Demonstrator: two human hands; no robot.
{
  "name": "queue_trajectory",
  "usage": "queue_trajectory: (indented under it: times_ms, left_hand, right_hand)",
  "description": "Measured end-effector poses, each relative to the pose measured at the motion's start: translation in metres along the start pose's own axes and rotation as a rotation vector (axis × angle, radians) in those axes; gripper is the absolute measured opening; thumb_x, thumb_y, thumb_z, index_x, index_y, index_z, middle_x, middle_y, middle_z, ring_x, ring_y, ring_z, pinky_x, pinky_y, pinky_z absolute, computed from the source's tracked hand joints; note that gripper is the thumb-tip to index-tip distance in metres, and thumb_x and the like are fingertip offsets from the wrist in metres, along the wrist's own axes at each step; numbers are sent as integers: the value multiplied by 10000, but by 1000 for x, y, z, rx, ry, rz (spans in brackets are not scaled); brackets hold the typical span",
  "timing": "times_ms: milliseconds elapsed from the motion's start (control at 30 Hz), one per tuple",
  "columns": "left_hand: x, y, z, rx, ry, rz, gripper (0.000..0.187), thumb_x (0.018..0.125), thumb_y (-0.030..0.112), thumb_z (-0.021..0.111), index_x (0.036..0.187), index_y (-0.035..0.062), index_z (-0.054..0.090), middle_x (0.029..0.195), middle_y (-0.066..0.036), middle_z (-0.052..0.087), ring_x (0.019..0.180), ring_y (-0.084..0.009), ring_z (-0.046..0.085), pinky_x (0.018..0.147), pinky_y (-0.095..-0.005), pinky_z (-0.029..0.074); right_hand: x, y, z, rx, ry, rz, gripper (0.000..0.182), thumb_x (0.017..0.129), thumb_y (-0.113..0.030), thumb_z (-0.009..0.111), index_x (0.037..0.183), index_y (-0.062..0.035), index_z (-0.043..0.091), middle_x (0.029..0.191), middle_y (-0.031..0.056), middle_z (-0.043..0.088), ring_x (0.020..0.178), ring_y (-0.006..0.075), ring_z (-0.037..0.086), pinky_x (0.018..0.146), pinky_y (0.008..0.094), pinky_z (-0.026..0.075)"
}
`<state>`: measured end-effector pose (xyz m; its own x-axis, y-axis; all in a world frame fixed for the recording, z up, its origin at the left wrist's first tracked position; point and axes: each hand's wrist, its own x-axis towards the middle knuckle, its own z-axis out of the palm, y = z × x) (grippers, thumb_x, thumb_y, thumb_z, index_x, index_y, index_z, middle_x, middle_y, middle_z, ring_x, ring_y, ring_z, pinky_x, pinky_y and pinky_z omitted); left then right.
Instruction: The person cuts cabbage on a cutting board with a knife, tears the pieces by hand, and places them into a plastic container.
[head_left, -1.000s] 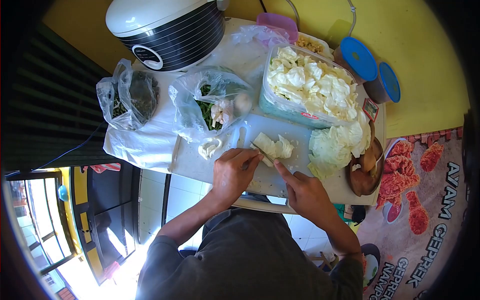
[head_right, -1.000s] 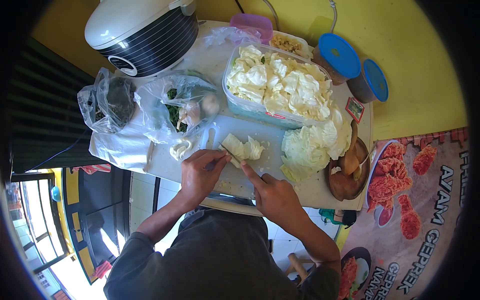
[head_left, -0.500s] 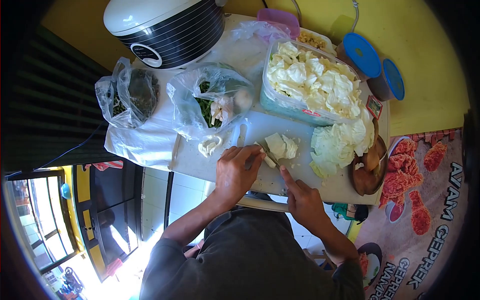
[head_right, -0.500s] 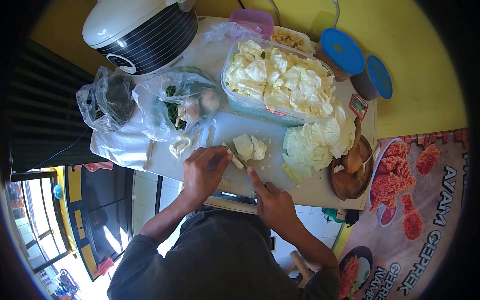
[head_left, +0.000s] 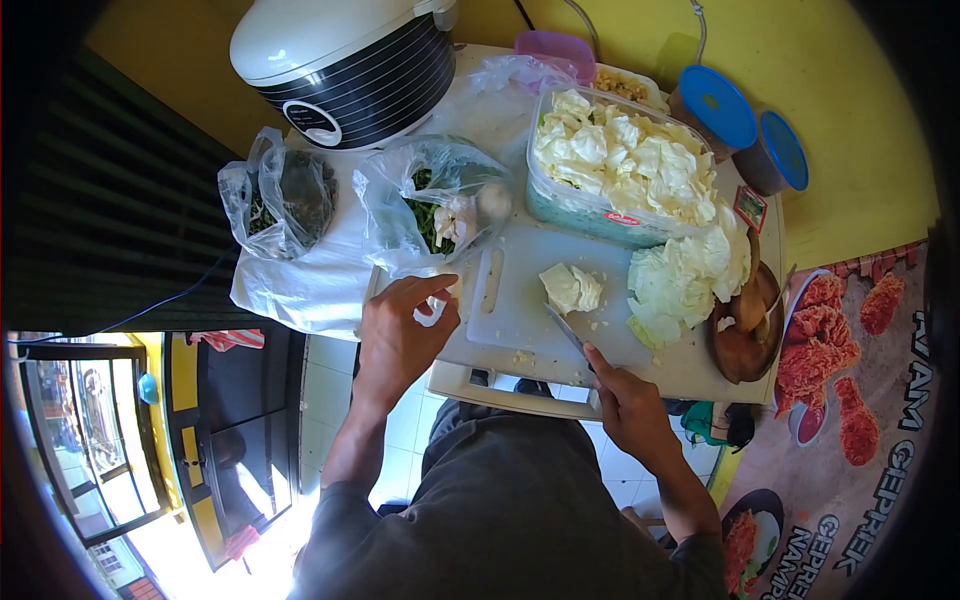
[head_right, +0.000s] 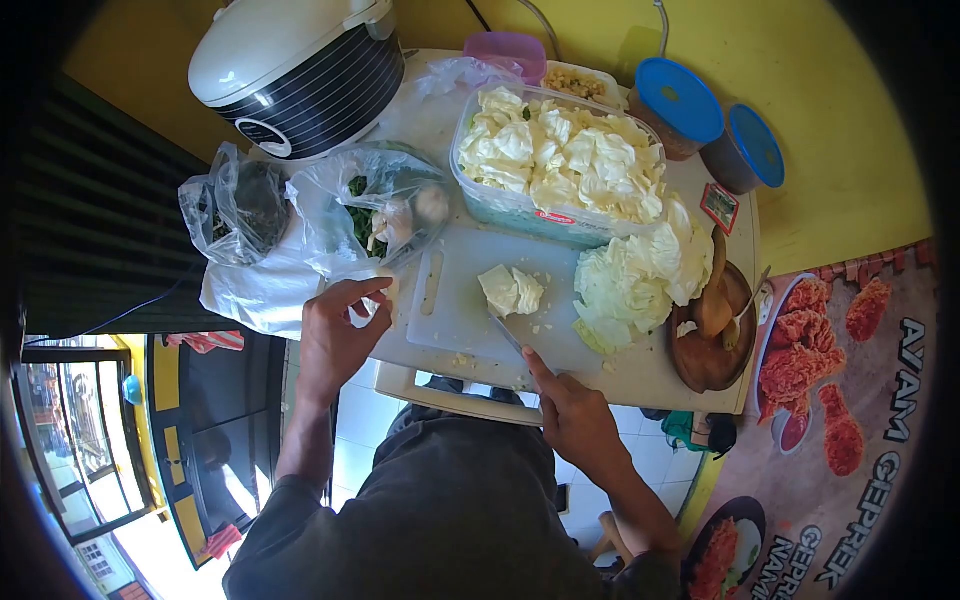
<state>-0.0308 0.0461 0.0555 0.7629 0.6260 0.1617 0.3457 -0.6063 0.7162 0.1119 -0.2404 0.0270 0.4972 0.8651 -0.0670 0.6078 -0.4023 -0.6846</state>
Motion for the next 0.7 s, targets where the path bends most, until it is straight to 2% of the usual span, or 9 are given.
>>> queue_trajectory:
  times_ms: [67, 167, 267, 367, 400, 500, 600, 700]
  left_hand:
    - [1, -18, 0, 100, 1, 36, 234, 852, 51, 769, 1086, 44, 790, 897, -82, 749, 724, -229, 691, 670, -364, 560]
    - [-3, -36, 11, 176, 61, 148, 252, 868, 68, 792, 1119, 81, 794, 919, -82, 736, 745, -217, 681, 683, -361, 549]
    - [-4, -19, 15, 230, 127, 94, 219, 854, 69, 794, 1072, 64, 782, 939, -91, 701, 872, -294, 677, 800, -419, 539]
    - [-1, 0, 29, 96, 201, 210, 232, 850, 49, 790, 1081, 71, 776, 964, -87, 695, 892, -287, 670, 805, -423, 532]
    - [3, 7, 34, 122, 167, 303, 252, 848, 27, 805, 1093, 86, 791, 994, -88, 709, 865, -261, 677, 780, -386, 554]
    - [17, 16, 54, 144, -81, 444, 361, 859, 91, 802, 1215, 107, 749, 1128, -69, 696, 1039, -275, 661, 900, -421, 514]
    - [31, 21, 72, 153, -125, 576, 443, 871, 152, 801, 1300, 112, 700, 1203, -71, 679, 1140, -275, 630, 972, -435, 460]
    - [36, 15, 78, 208, -184, 627, 432, 884, 176, 797, 1294, 100, 686, 1249, -74, 667, 1195, -280, 607, 994, -435, 434]
  right_hand:
    - [1, -2, 0, 3, -2, 7, 578, 980, 13, 593, 1536, -126, 514, 924, 227, 710, 786, 392, 706, 729, 440, 566]
    - [1, -3, 0, 0, 6, 12, 576, 982, 10, 592, 1535, -132, 517, 915, 226, 706, 779, 390, 703, 724, 442, 565]
    - [0, -8, -2, -25, -33, 38, 572, 986, 6, 594, 1536, -127, 515, 909, 220, 702, 777, 385, 697, 725, 437, 561]
    - [-2, -13, -2, 3, -19, 51, 561, 996, -3, 590, 1539, -114, 507, 900, 215, 691, 768, 380, 685, 730, 418, 554]
    - [-3, -14, -1, 23, -5, 49, 556, 1001, -6, 588, 1541, -109, 504, 896, 214, 687, 764, 378, 680, 731, 411, 552]
    - [-5, -12, 3, 77, 128, -8, 610, 1003, -1, 576, 1582, -135, 438, 871, 202, 673, 757, 388, 698, 718, 459, 566]
    - [-4, -12, 5, 92, 256, 15, 547, 1042, -18, 526, 1576, -105, 443, 902, 239, 669, 725, 341, 657, 730, 369, 527]
    - [-6, -13, -2, 95, 180, 112, 550, 1048, -20, 511, 1584, -107, 427, 887, 235, 656, 711, 321, 631, 731, 355, 509]
